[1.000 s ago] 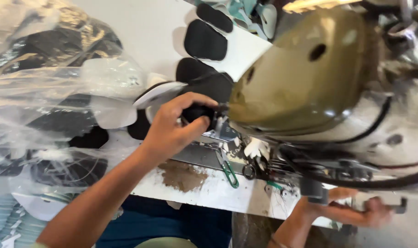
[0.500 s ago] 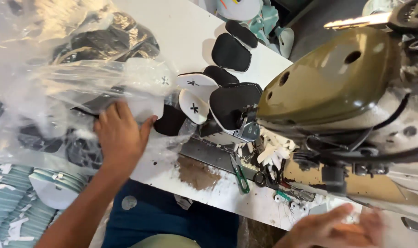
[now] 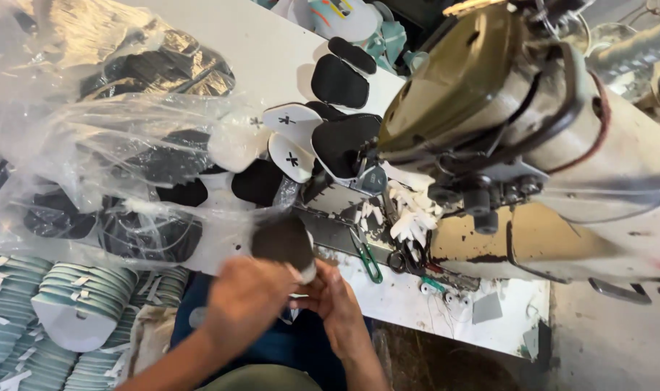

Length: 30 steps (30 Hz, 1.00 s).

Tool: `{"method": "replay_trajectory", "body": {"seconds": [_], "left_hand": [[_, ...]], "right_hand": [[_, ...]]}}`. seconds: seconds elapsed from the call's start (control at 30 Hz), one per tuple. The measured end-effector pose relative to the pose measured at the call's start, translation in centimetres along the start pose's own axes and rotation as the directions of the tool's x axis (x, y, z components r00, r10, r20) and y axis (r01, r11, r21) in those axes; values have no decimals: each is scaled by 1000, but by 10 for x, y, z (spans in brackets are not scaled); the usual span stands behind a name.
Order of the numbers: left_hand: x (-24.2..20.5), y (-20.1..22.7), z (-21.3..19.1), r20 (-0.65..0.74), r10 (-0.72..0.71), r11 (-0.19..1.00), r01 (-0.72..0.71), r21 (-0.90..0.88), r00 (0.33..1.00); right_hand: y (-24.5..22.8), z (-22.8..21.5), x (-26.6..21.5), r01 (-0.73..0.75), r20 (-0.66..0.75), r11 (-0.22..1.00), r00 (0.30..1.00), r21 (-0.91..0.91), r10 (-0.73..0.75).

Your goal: The person uses a sewing machine to stitch the edges of black and white shoe parts. They guide the material under the needle, sew along the perimeter, and then use scissors to cut the thread before moving to the next piece.

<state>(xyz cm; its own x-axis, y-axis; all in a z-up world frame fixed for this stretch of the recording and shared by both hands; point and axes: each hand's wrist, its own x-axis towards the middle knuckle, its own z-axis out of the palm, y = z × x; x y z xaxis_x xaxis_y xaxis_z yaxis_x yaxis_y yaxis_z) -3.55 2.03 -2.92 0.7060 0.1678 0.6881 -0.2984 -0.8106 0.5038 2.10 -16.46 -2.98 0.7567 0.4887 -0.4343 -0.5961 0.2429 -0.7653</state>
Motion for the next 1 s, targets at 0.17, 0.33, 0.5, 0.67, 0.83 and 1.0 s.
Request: {"method": "replay_trajectory", "body": {"seconds": [0.17, 0.33, 0.5, 0.67, 0.83, 1.0], "left_hand": [[-19, 31, -8, 122, 99, 960, -63, -271, 988], [-16, 36, -11, -1, -277, 944, 273, -184, 961], [-30, 15, 3, 672, -522, 115, 825, -554, 525], [-23, 22, 2, 746, -491, -312, 708, -634, 451], [-25, 28, 2, 723, -467, -396, 610, -686, 509], [-6, 30, -10, 740, -445, -513, 534, -672, 504]], "right_hand": [[11, 1, -9, 114, -38, 986, 992, -120, -120], [9, -9, -26, 123, -35, 969, 990, -215, -133], [6, -2, -47, 121, -27, 960, 991, -251, -132], [32, -16, -52, 287, -211, 914, 911, -288, -353], [32, -13, -55, 413, -129, 807, 854, -422, -504], [42, -30, -46, 150, -97, 967, 980, -207, -173]]}}
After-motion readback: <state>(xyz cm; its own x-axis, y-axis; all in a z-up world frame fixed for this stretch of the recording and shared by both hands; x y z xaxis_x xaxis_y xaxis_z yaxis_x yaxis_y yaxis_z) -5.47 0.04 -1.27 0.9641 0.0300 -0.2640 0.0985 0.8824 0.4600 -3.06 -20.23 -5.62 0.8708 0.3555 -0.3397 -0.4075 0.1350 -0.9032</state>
